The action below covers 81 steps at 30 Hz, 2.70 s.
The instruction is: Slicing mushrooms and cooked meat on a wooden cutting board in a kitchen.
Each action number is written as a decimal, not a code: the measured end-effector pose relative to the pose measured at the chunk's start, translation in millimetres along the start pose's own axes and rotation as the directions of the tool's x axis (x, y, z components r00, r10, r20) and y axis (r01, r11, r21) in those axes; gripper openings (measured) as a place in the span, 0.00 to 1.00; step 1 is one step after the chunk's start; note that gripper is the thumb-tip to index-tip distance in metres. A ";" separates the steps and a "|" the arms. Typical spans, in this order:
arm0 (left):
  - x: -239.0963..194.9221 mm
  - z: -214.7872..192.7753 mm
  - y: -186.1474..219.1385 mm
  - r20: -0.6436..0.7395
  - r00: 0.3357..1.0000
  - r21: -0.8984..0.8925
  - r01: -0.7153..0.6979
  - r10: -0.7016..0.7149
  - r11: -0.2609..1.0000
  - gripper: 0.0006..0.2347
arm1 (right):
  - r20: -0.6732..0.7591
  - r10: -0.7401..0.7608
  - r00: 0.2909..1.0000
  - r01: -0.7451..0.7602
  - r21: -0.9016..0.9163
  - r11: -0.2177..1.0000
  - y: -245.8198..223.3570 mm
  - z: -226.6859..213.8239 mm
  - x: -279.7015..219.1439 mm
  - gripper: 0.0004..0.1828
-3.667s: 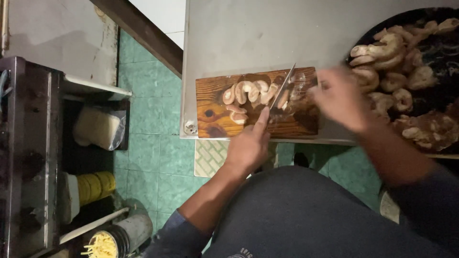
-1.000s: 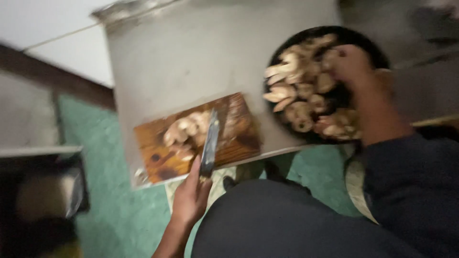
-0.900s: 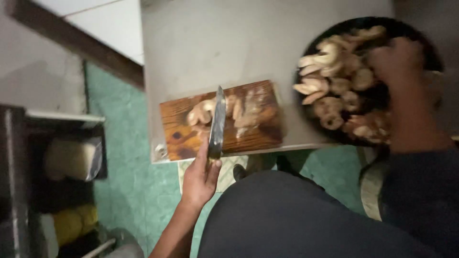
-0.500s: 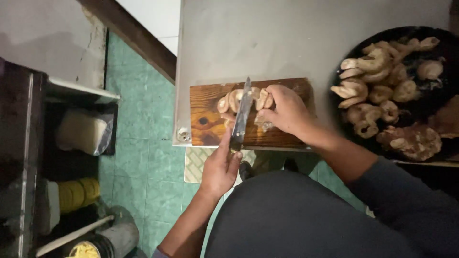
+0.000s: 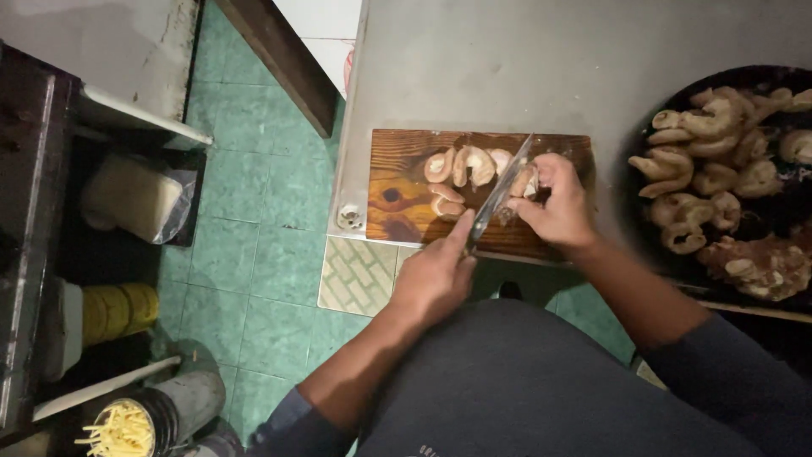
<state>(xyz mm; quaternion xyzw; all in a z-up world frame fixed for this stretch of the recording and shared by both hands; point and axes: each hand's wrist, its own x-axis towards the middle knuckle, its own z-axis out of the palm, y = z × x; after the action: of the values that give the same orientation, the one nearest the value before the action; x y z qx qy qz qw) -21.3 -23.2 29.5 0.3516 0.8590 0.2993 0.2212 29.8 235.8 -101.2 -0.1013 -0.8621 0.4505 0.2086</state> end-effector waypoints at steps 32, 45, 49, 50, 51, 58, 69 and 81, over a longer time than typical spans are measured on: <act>26.3 15.1 9.9 0.073 0.991 0.339 -0.132 0.114 0.931 0.32 | -0.085 -0.367 0.926 0.310 -0.384 0.870 -30.4 -22.0 -12.5 0.08; 30.7 31.8 -5.3 0.017 0.988 0.269 -0.152 0.153 0.951 0.31 | 0.110 0.555 0.825 -0.533 0.481 0.696 34.3 8.0 -12.2 0.16; 30.2 34.5 0.4 0.020 0.990 0.254 -0.141 0.141 0.957 0.33 | 0.022 0.464 0.886 -0.407 0.516 0.754 44.7 6.9 -2.5 0.20; 30.0 32.8 2.5 0.027 0.990 0.288 -0.139 0.137 0.948 0.32 | 0.037 0.500 0.865 -0.459 0.460 0.760 37.4 3.7 3.6 0.22; 29.8 31.1 4.5 0.033 0.991 0.322 -0.136 0.133 0.937 0.32 | 0.050 0.537 0.842 -0.509 0.401 0.762 30.0 0.5 9.8 0.24; 35.5 43.5 -11.9 -0.050 0.975 0.314 -0.189 0.215 0.931 0.33 | 0.238 0.658 0.714 -0.699 0.221 0.680 -15.0 -14.8 28.7 0.19; 43.0 42.0 -6.6 -0.018 0.992 0.207 -0.116 0.122 0.972 0.34 | -0.238 0.183 0.954 -0.159 0.118 0.980 -8.6 1.4 -21.3 0.10; 46.9 -7.2 22.9 0.292 0.956 0.259 -0.042 -0.037 0.965 0.33 | -0.162 -0.156 0.974 0.153 -0.034 0.988 -22.0 -25.0 -9.5 0.11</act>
<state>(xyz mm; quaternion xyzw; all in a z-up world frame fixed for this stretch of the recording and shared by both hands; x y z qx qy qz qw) -45.5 21.9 42.1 0.4195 0.8480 0.1274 0.2979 49.9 238.1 -73.0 -0.0729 -0.8520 0.4140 0.3121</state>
